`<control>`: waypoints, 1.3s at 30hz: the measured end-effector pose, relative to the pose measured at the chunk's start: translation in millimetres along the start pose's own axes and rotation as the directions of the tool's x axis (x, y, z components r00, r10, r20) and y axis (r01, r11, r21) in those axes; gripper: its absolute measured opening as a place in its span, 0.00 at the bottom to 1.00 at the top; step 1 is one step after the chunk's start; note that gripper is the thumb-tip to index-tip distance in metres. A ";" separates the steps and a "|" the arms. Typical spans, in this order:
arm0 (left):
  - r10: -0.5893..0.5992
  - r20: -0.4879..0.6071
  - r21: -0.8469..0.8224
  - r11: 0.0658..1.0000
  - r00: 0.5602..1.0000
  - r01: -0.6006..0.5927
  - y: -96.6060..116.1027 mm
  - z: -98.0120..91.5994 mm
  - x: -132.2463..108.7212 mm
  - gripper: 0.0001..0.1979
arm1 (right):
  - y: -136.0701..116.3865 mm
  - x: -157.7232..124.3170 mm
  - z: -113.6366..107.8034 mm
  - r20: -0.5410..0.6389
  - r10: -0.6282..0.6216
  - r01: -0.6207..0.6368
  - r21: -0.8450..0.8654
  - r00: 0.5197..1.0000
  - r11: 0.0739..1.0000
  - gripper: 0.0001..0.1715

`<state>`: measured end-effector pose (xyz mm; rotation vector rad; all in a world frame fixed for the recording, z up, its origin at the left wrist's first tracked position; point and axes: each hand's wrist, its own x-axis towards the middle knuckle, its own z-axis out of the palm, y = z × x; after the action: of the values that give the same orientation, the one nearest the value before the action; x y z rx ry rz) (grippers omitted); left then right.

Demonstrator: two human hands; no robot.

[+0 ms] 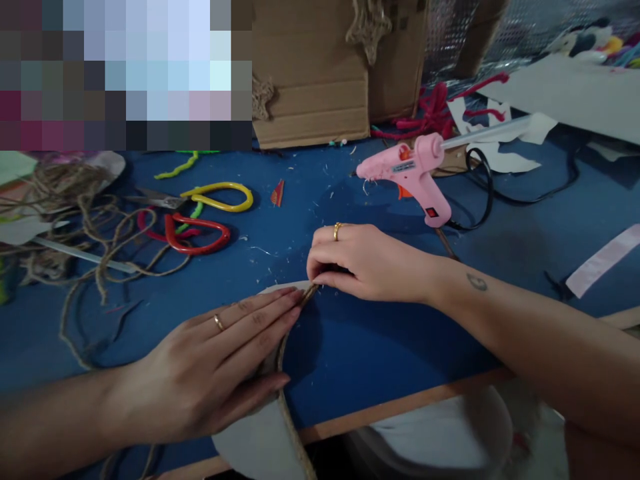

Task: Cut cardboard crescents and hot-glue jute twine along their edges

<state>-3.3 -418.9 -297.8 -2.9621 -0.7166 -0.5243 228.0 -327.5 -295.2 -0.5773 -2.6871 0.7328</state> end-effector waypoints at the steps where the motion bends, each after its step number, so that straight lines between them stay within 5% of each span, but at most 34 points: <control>1: -0.004 0.007 0.000 1.000 1.000 0.004 0.0 -0.4 0.4 0.22 | 0.0 0.1 0.1 0.001 0.005 -0.005 0.002 1.000 1.000 0.06; 39: -0.057 0.056 -0.048 0.997 0.997 0.059 -1.1 -0.4 4.2 0.22 | 2.8 0.9 -1.0 0.008 0.028 -0.028 0.057 1.000 0.998 0.04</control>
<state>-0.4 -416.1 -296.1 -3.0204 -0.8086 -0.4731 228.4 -324.5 -295.7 -0.6007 -2.6605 0.8176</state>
